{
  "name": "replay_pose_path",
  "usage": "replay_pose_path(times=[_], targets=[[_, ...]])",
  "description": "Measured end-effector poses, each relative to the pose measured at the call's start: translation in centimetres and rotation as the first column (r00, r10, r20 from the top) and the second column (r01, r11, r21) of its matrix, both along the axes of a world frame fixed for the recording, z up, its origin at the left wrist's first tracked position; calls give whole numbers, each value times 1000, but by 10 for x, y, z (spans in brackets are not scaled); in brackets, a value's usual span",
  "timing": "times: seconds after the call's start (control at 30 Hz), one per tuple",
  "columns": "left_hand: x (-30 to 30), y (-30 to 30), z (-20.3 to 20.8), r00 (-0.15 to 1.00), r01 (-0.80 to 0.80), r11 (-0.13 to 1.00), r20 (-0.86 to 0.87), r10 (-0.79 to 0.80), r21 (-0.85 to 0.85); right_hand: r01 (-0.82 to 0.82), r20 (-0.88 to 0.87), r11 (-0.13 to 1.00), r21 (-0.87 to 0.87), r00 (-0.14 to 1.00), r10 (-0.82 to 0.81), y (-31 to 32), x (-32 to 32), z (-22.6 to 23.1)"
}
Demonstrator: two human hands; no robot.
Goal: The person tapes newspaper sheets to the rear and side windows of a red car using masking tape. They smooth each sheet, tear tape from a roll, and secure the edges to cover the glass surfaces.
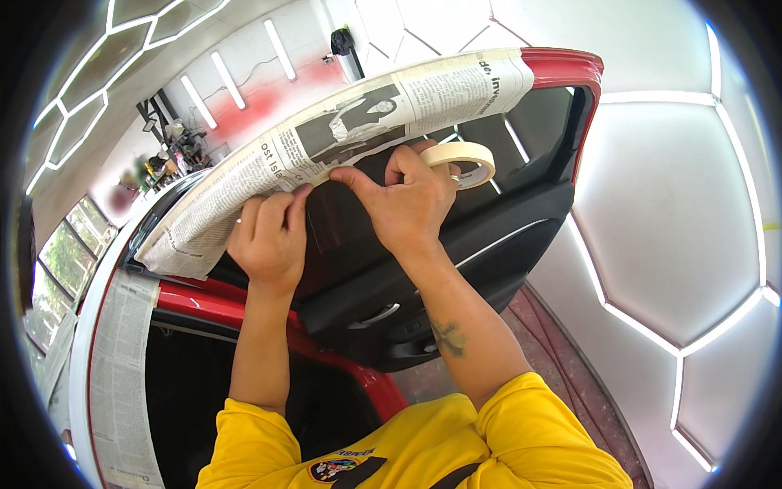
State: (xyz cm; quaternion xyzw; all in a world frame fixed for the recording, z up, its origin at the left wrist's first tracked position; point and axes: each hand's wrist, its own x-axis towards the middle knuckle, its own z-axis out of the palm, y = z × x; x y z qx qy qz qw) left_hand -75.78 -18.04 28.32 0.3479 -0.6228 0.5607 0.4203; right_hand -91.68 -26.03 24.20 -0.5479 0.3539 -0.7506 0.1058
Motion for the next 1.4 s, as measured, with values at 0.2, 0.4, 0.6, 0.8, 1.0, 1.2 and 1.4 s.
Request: replay_pose_path(times=[0.2, 0.4, 0.6, 0.8, 1.0, 1.2, 1.4], targets=[[-2, 3, -9, 968, 44, 999, -249, -44, -6, -173, 182, 979, 109, 971, 152, -10, -16, -17], [-42, 36, -58, 846, 428, 838, -476, -240, 338, -565, 145, 771, 292, 823, 549, 44, -68, -106], [-111, 36, -70, 851, 523, 409, -479, -214, 747, -863, -113, 436, 254, 422, 900, 45, -130, -130], [-159, 13, -83, 917, 396, 373, -379, -121, 839, -849, -232, 373, 373, 304, 924, 22, -184, -137], [-186, -7, -133, 854, 510, 203, -520, -4, 836, -775, -223, 409, 481, 343, 912, 6, -220, -160], [-227, -3, -148, 822, 518, 218, -552, 140, 827, -764, -211, 320, 560, 242, 947, -7, -250, -184], [-226, 1, -148, 875, 418, 331, -472, 102, 846, -823, -191, 186, 536, 97, 977, -8, -267, -183]])
